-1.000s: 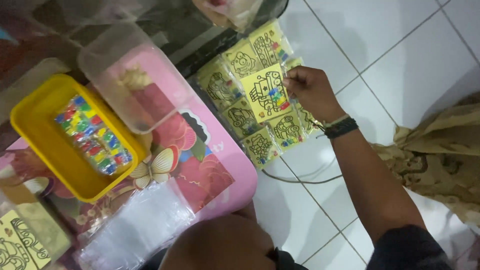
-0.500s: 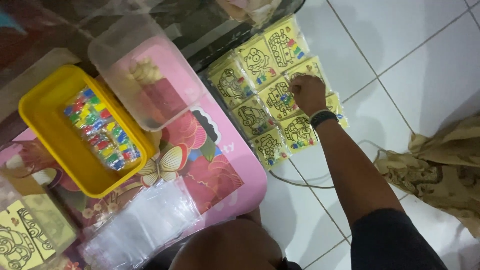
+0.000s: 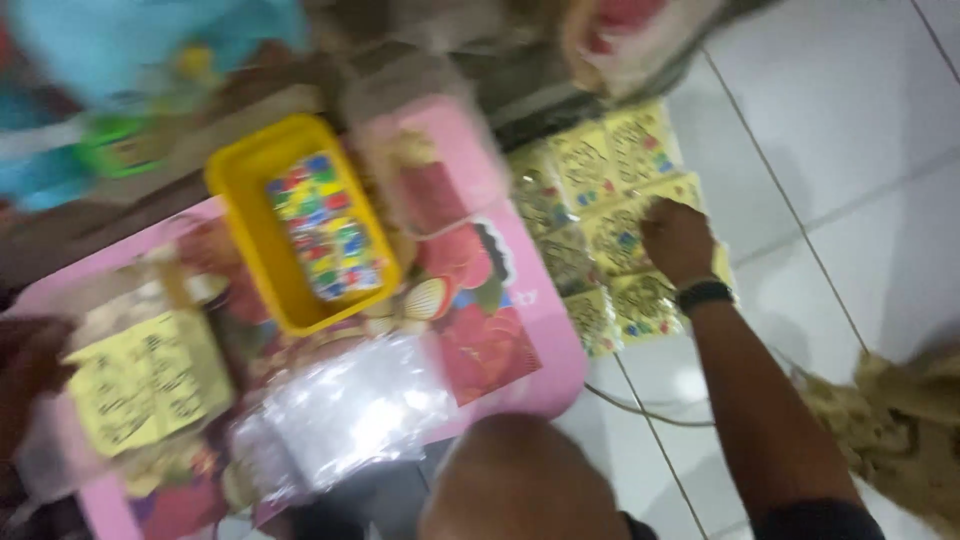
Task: The person packs small toy sets by placing an illustrated card and a small plastic container of colorful beads into a clear plastic bag and sealing it.
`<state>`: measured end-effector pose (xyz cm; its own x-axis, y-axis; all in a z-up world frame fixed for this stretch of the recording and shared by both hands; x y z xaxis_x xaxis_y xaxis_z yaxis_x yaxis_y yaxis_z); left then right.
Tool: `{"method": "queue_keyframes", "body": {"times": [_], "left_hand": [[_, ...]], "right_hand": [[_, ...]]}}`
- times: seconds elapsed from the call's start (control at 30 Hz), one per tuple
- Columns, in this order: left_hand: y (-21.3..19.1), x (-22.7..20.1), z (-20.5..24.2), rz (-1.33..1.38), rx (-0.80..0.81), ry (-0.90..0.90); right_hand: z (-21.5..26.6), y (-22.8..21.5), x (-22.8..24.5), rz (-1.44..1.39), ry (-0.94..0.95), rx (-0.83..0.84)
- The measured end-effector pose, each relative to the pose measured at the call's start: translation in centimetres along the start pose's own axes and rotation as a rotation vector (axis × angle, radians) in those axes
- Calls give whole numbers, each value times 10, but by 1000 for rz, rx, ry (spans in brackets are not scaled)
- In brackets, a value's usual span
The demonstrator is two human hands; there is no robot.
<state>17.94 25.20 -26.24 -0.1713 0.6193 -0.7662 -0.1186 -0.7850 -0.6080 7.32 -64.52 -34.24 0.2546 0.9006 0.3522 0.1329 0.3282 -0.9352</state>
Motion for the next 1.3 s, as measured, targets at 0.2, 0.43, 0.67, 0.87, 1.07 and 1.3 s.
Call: {"method": "queue_keyframes", "body": {"times": [0.2, 0.43, 0.67, 0.87, 1.07, 1.3], "left_hand": [[47, -273, 89, -478, -80, 158], [56, -319, 116, -716, -203, 521], [64, -310, 124, -430, -21, 536], [20, -309, 152, -344, -53, 538], [-7, -288, 162, -276, -55, 456], [-14, -282, 169, -235, -44, 429]], "right_hand": [[-12, -100, 109, -92, -277, 59], [44, -241, 421, -176, -785, 121], [154, -70, 553, -65, -1041, 754], [164, 20, 526, 202, -1075, 588], [137, 43, 504, 80, -1038, 582], [138, -13, 519, -59, -963, 598]]}}
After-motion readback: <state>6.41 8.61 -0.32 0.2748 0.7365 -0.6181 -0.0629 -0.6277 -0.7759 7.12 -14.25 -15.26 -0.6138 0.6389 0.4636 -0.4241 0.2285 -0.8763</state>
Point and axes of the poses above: each hand's wrist, its own z-axis away from the middle knuckle, its own y-axis out of the palm, x = y × z, the point moved 8 cm from there along -z, towards the middle knuckle, and after that the axes turned 2 degrees about -y, right-handed, at the moved point
